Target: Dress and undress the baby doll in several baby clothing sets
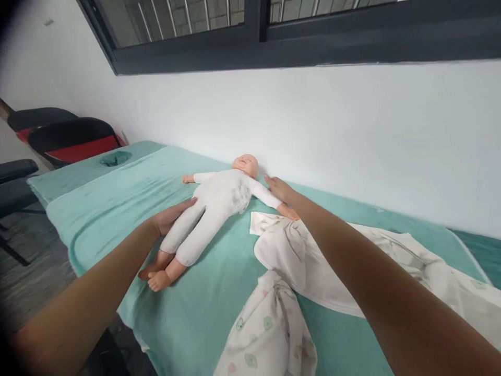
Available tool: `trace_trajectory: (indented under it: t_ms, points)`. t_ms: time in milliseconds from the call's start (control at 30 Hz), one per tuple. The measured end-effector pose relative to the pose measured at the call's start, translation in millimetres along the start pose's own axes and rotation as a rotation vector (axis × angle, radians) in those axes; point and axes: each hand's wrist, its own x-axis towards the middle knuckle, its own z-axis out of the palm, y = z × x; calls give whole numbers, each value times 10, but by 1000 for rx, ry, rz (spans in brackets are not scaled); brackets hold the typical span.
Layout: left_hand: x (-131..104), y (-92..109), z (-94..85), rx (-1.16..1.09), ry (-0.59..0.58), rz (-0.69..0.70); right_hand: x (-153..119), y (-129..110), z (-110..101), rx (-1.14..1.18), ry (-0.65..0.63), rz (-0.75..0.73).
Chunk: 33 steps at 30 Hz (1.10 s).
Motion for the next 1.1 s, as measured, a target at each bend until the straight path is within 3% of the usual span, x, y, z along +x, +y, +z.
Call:
trace_trajectory:
  t_ms: [67,133,200,267,333,467,567,700,833,900,967,1100]
  points:
    - [-19,6,-49,134,109,29,-255,267,-278,-150,17,82]
    - [-76,15,-63,328,309,120,-578,511,-557,-307,25,144]
    - [-217,4,20,572,525,324,-930,698,-788,-445,34,188]
    - [-449,-60,233,798,625,551,-1264,805,-947,-543,21,201]
    - [-724,-197,557,891,478,627,-1552,826,-1035,-614,-4,174]
    - [-1114,-570,1253,1028,-45,525,-2026,670,-1105,-723,-15,79]
    - [-1206,-696,1646,1146,-206,557,-2380,470,-1172,-757,20,-3]
    - [-1312,-529,2108,1079,-270,956,-2937,177,-1290,-731,77,-124]
    - [-1477,-281,2578,934,-156,1339,-3579,-112,-1363,-636,73,-339]
    - [-1544,-208,2767,954,-217,1385,-3906,-232,-1396,-628,64,-370]
    - [-1599,-160,2907,1037,-276,1342,-4215,-316,-1437,-621,68,-337]
    - [-1708,-43,3061,1284,-104,1302,-4693,-310,-1523,-516,131,-156]
